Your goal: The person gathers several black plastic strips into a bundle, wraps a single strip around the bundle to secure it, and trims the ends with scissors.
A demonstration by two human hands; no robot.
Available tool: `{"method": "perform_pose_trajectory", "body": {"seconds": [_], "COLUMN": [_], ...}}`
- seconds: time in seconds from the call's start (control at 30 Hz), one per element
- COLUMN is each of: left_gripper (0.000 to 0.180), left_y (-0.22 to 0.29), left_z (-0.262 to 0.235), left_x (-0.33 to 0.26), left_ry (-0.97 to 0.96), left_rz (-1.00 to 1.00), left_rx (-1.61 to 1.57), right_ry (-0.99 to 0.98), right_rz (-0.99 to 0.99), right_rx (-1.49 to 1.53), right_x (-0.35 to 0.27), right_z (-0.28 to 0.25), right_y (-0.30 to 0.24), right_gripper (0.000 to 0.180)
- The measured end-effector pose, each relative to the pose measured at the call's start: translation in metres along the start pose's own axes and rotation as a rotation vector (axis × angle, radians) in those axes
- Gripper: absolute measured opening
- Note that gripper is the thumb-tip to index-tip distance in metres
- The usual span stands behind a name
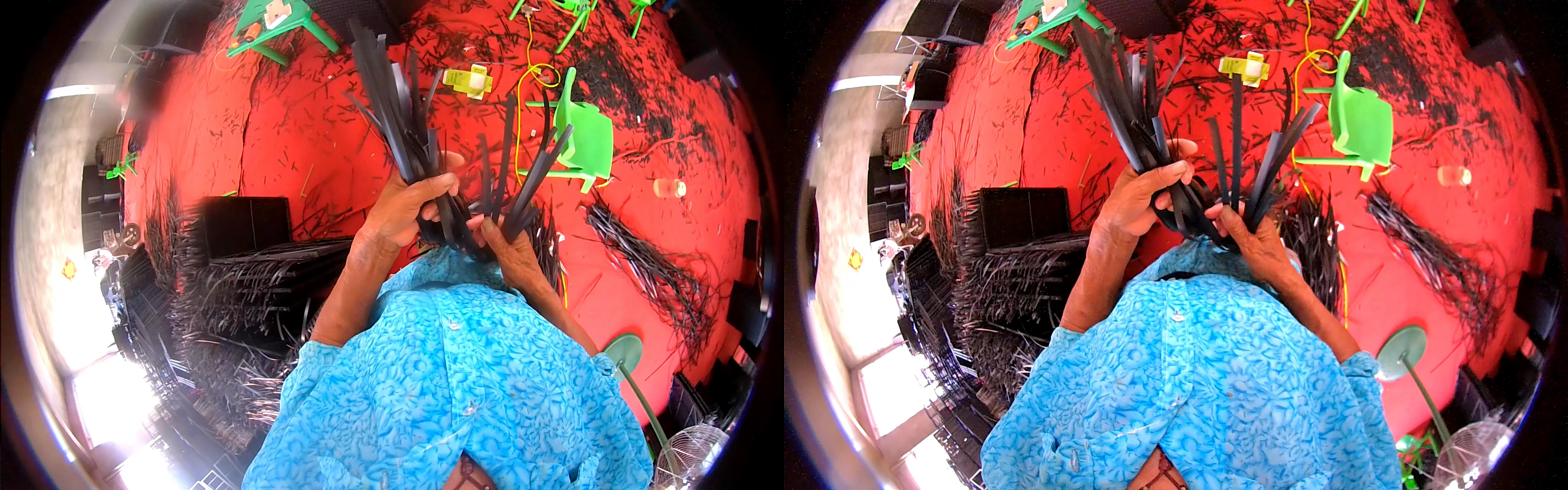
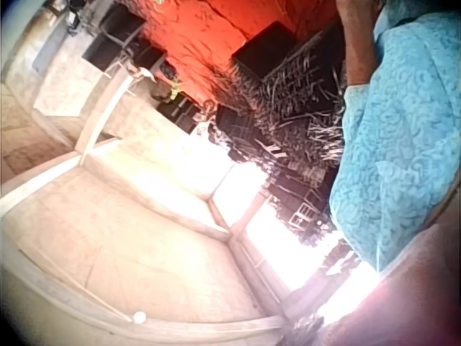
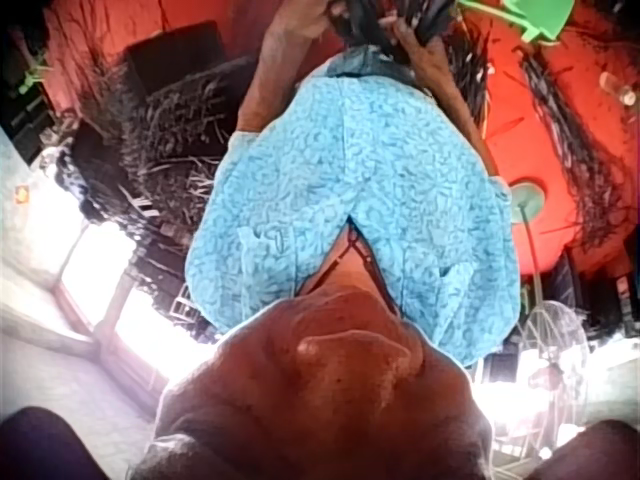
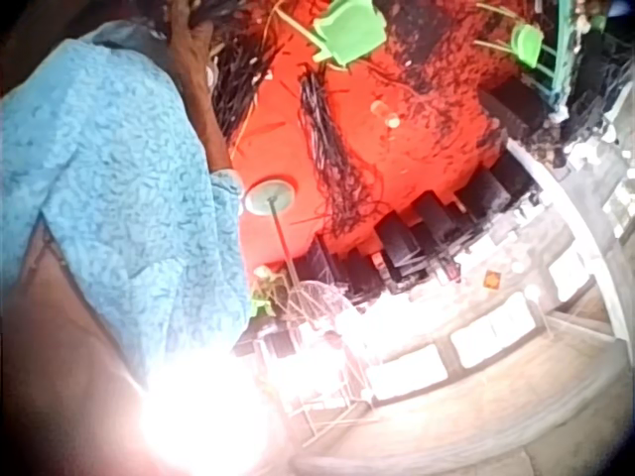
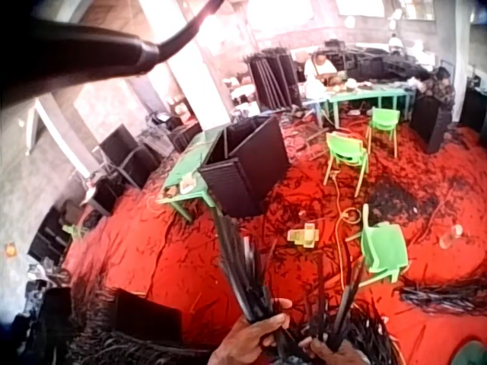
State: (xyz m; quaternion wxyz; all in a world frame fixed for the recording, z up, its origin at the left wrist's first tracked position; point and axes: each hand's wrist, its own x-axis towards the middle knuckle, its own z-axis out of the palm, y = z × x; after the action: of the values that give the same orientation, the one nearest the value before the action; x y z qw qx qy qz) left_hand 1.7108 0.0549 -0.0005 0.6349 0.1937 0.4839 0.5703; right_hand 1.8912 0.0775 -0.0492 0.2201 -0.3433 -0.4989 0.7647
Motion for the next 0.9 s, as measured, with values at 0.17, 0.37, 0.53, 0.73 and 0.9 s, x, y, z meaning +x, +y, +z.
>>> {"method": "perform_pose_trajectory", "body": {"seconds": [0.17, 0.37, 0.53, 0.73, 0.9], "left_gripper": [0.02, 0.015, 0.017, 0.018, 0.024], "left_y": [-0.002, -0.011, -0.01, 0.0, 0.007], "left_z": [0.009, -0.001, -0.006, -0.003, 0.007], "left_x": [0.002, 0.003, 0.002, 0.005, 0.007], "left_ry": [-0.009, 0.097, 0.08, -0.044, 0.054], "left_rz": [-0.002, 0.004, 0.04, 0.082, 0.028], "left_rx": [0.023, 0.064, 0.044, 0.007, 0.046], "right_ry": [-0.074, -0.15, -0.053, -0.12, -0.209], "right_rz": [0.018, 0.075, 0.111, 0.078, 0.154], "right_rx": [-0.144, -0.093, 0.131, -0.085, -0.275], "right_x": [0.008, 0.007, 0.005, 0.001, 0.006], "right_z": [-0.009, -0.013, -0.019, -0.018, -0.024], "right_y": [-0.006, -0.007, 0.002, -0.009, 0.003], "right_gripper": [0.025, 0.027, 0.03, 0.03, 0.029]}}
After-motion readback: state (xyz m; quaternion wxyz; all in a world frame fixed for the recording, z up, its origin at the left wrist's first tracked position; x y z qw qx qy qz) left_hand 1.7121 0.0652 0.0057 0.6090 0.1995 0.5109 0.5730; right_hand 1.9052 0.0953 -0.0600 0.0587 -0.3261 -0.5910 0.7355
